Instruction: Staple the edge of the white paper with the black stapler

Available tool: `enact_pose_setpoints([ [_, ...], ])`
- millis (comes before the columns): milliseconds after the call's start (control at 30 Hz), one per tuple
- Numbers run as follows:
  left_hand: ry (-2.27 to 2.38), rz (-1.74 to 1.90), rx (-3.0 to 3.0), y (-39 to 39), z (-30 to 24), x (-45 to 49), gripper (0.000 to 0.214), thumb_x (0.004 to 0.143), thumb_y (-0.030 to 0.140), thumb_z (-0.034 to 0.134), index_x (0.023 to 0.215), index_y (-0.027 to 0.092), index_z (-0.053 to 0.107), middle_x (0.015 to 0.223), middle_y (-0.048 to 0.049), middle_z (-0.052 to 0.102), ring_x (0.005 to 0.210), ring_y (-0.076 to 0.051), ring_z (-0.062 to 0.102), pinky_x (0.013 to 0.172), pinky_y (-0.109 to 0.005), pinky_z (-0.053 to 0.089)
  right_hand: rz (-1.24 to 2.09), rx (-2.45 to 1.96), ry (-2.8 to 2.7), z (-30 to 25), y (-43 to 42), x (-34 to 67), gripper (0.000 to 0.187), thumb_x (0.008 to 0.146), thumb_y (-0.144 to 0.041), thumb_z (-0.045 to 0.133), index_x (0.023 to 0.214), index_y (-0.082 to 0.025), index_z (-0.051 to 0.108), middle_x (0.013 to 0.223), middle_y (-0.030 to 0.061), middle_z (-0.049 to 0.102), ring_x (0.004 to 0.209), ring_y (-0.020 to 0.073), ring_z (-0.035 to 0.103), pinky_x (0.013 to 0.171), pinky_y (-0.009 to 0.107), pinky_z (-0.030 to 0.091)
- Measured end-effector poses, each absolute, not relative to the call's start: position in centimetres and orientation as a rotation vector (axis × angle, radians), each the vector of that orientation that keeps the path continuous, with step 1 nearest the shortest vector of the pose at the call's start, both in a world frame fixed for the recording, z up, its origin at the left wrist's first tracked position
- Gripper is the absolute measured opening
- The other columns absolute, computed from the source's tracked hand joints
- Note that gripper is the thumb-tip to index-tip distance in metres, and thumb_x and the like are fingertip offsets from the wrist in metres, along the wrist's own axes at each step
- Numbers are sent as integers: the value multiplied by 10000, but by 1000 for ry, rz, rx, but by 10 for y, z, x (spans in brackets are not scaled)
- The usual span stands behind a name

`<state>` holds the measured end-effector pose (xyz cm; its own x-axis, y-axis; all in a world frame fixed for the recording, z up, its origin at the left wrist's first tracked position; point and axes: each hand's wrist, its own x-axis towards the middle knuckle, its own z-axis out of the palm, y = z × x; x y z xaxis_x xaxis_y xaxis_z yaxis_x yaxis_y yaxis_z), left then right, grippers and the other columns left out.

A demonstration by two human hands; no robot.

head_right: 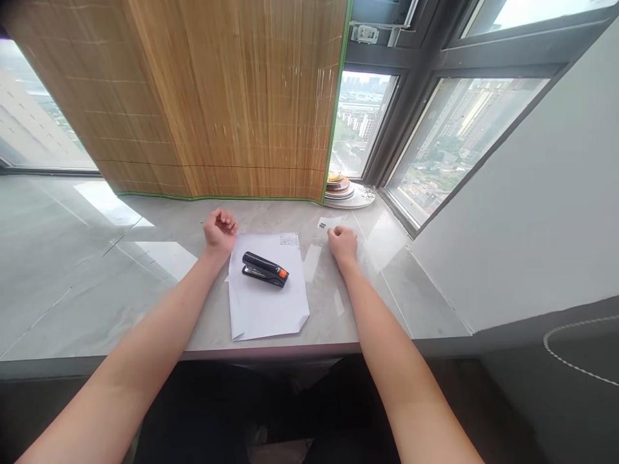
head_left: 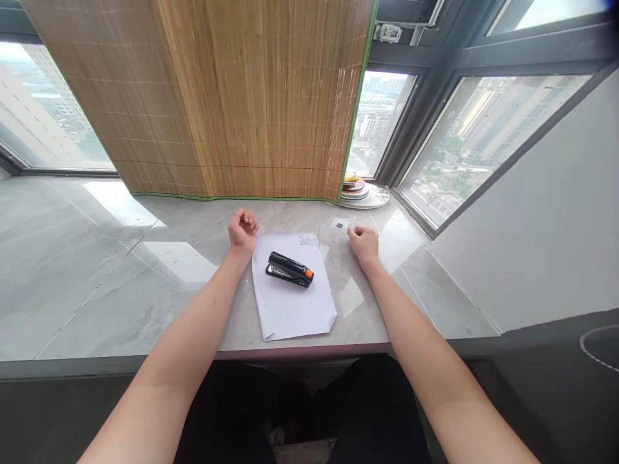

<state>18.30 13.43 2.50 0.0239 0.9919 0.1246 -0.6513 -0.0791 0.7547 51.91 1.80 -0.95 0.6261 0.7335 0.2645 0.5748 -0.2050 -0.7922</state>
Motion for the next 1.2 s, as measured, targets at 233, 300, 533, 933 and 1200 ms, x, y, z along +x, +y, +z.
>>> enact_pose_setpoints([
  [233,531,1493,798,138,21,181,574,922,373,737,602,207,291,611,42,282,478,-72,321,455,-225,305,515,-1290,-1524,12,-6,464,458,1048,-628,448,1078,-240,689,1278,102,750,1228,259,673,1063,404,522],
  [300,565,1502,824,137,22,181,644,928,411,750,599,205,236,595,51,238,469,-69,285,454,-225,296,692,-1150,-1779,16,-18,435,488,1035,-647,559,1310,-263,681,1532,110,666,1447,285,594,1217,453,458],
  [533,587,1543,869,135,22,180,731,1019,596,709,593,202,265,593,44,279,495,-76,323,474,-225,325,760,-1251,-2110,10,-28,390,505,1103,-598,422,1354,-277,719,1340,107,762,1209,316,685,1131,511,526],
  [933,467,1368,1133,125,24,190,413,921,502,752,667,203,624,713,-12,565,504,-79,426,486,-268,342,812,-1497,-1797,11,-87,517,652,996,-746,582,1417,-287,774,1522,118,718,1468,428,614,1279,639,419],
  [1200,421,1162,1408,115,24,196,223,746,332,642,618,173,732,772,-93,652,569,-128,484,514,-306,386,125,-2044,-1235,0,-65,620,357,917,-421,578,606,-257,514,617,39,565,669,224,515,725,402,413],
])
